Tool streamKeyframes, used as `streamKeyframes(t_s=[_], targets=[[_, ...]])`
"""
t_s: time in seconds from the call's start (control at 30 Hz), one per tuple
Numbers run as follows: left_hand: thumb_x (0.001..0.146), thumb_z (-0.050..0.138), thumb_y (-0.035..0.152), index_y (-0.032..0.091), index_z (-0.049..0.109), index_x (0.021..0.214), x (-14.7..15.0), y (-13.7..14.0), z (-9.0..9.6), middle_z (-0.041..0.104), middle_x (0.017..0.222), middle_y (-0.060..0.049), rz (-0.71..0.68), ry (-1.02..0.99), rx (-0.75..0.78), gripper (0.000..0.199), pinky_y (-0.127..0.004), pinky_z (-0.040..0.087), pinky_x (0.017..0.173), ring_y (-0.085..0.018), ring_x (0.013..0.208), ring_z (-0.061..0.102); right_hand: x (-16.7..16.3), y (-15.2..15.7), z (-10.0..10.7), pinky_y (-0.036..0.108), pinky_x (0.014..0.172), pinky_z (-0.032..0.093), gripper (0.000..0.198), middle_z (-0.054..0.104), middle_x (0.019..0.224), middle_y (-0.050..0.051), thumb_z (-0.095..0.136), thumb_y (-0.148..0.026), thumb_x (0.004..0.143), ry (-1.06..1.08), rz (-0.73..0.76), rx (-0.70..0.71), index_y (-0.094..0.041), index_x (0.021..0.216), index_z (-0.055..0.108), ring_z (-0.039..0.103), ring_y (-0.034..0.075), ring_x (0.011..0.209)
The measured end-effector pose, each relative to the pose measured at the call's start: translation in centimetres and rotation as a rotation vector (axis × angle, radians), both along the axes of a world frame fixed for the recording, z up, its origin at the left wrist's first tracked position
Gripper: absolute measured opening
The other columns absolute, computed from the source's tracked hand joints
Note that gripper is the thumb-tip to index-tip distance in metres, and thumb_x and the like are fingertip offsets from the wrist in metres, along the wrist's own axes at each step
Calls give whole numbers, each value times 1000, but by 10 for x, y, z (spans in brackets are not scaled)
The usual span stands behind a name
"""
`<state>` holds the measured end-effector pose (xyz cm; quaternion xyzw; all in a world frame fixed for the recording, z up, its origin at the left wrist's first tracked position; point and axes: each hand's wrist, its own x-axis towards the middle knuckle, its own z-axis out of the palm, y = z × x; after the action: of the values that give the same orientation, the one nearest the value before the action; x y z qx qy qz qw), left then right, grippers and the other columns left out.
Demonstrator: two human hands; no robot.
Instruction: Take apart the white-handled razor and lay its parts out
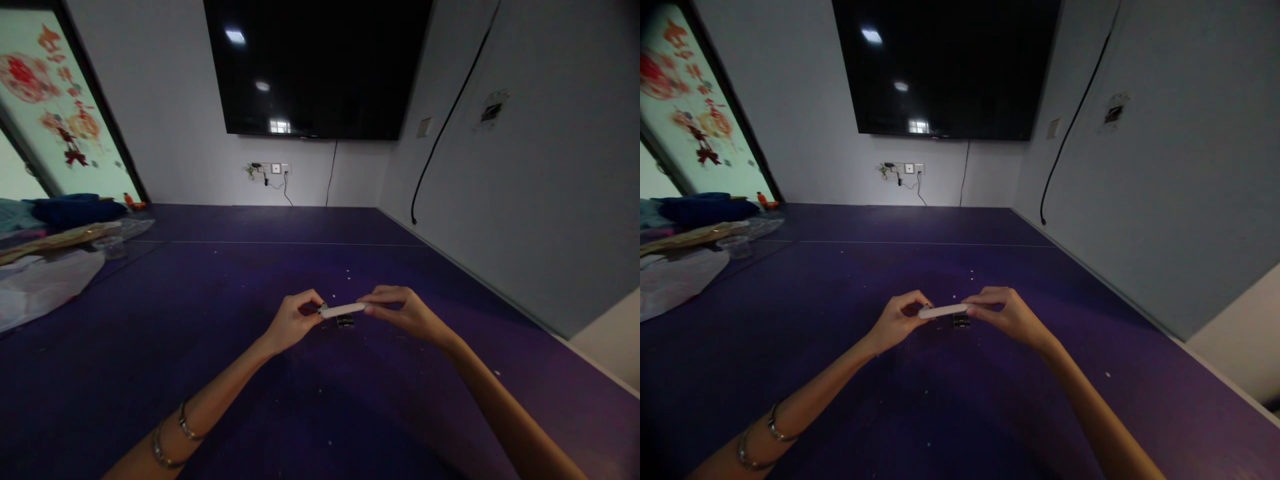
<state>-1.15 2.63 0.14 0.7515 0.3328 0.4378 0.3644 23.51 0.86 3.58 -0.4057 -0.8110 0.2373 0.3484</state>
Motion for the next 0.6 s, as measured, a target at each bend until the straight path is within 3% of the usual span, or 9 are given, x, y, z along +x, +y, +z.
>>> streamKeyframes(t_s=[0.17, 0.4, 0.6], targets=[[71, 67, 23, 16, 59, 71, 0, 0, 0, 61, 72, 1, 22, 11, 7, 11, -25, 45, 66, -13, 69, 58, 2, 2, -3, 28, 65, 42, 27, 68, 85, 6, 58, -39, 81, 34, -68, 5, -21, 97, 71, 59, 17, 78], [70, 67, 20, 16, 59, 70, -1, 1, -1, 59, 70, 2, 23, -39, -47, 10, -23, 44, 63, -11, 67, 56, 2, 4, -4, 27, 65, 44, 28, 68, 85, 6, 60, -40, 79, 32, 15, -43, -21, 96, 72, 60, 17, 76], [72, 67, 26, 15, 59, 72, -1, 0, 2, 62, 74, -1, -1, -15, -70, 13, -25, 45, 65, -13, 70, 57, 10, 17, -19, 30, 71, 47, 32, 70, 89, 8, 60, -43, 77, 80, -124, -30, -18, 94, 72, 62, 21, 82]])
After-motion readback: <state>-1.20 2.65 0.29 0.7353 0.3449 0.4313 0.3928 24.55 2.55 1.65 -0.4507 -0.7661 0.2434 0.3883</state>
